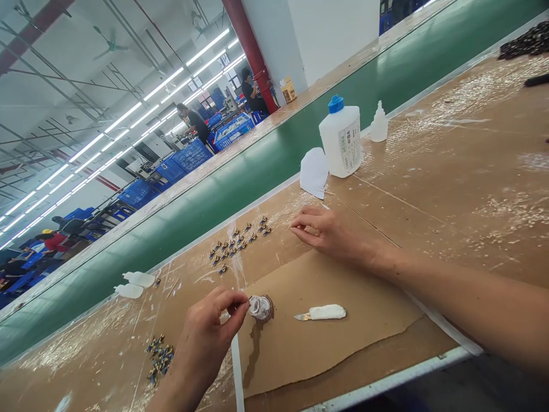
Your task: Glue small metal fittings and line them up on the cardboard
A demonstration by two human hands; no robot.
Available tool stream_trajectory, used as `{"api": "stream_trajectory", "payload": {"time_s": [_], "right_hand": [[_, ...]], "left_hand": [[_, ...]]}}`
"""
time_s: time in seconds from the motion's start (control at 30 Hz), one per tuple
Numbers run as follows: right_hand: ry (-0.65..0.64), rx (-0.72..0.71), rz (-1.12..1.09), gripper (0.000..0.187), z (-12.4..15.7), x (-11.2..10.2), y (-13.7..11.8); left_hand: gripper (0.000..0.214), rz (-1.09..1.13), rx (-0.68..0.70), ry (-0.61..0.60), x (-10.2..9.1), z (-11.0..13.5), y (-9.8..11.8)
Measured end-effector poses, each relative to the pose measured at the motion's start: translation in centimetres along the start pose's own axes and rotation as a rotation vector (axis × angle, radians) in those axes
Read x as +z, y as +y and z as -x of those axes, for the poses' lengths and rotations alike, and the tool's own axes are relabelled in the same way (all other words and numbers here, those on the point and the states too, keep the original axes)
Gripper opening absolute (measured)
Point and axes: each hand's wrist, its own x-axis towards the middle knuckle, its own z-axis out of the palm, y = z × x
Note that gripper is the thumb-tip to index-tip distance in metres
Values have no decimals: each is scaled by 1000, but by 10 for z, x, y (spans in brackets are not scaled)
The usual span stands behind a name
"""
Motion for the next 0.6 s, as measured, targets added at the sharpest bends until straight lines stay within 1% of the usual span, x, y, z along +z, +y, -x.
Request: {"api": "stream_trajectory", "payload": {"time_s": [0.27, 0.43, 0.6], "right_hand": [[9, -1, 3, 14, 0, 0, 0], [10, 1, 11, 15, -2, -5, -5], [10, 10, 22, 14, -2, -7, -7]], "left_hand": [[13, 7, -35, -12, -1, -1, 3], [14, 40, -75, -33, 0, 3, 0], [14, 30, -78, 3, 0, 3, 0]]}}
